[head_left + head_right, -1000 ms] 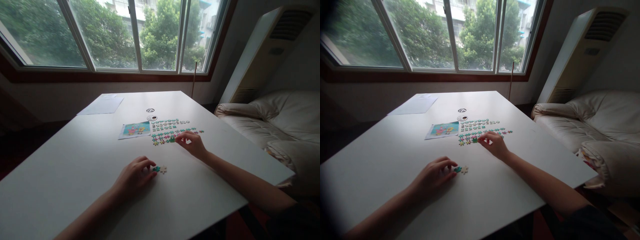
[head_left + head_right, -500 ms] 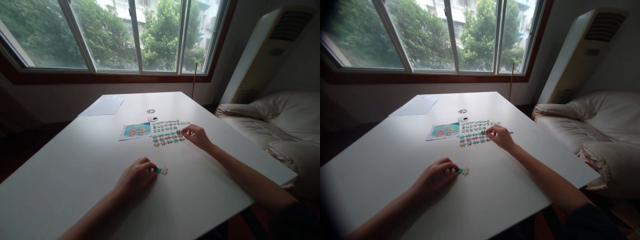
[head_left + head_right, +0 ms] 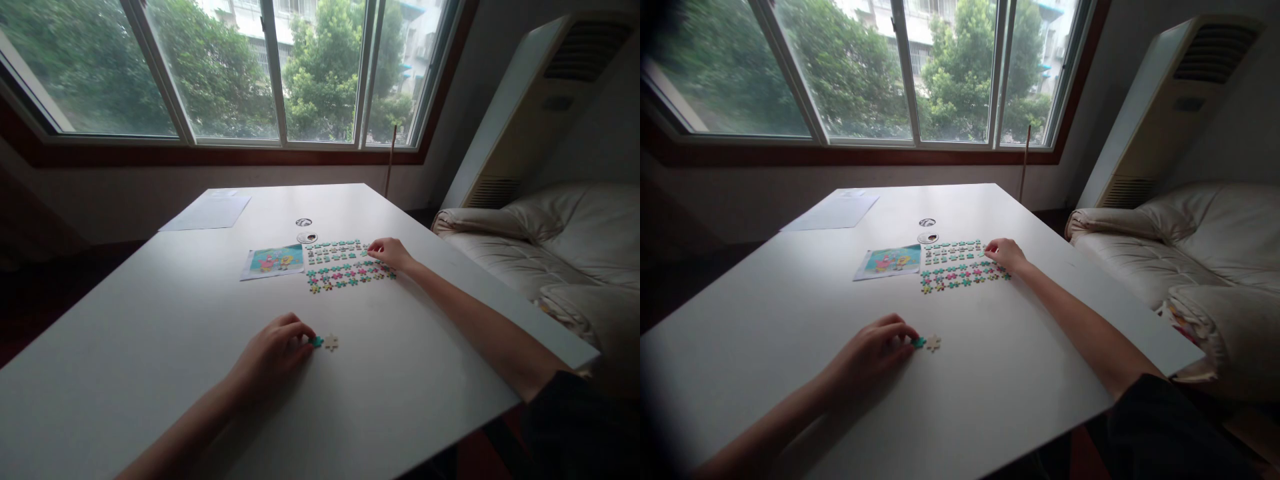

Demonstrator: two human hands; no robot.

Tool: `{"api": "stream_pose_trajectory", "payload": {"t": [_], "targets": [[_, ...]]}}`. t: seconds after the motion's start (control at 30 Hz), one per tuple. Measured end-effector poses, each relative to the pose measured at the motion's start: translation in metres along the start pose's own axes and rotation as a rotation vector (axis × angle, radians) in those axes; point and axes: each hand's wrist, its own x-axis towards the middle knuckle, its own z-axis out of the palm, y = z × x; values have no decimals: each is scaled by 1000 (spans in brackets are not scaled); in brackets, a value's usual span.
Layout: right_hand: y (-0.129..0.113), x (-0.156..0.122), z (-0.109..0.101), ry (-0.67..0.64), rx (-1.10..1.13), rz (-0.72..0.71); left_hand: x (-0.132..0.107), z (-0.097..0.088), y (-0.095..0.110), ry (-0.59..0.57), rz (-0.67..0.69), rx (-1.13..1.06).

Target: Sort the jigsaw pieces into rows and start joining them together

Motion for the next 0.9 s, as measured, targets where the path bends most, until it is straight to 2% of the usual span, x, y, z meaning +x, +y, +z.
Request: {"api": "stream_pose_trajectory", "payload": {"t": [0.2,0.33,0.43,0.5,0.7,0.9], "targets": [[-1,9,8,-22,-35,26,-2,0,-3,2,3,20],[-3,10,5,-19,-52,22,-2,-1,-2,2,13,24],[-15,1,1,1,-59,3,-1,-1,-1,-7,16,34],[-28,-12,-1,11,-43,-50,-1,0,0,-10,12,43],[-75,-74,4,-16,72,-408,0,3,-2,-19,32,52],[-102,-117,13,-45,182,-478,0,6,-2,-9,52,78]]}}
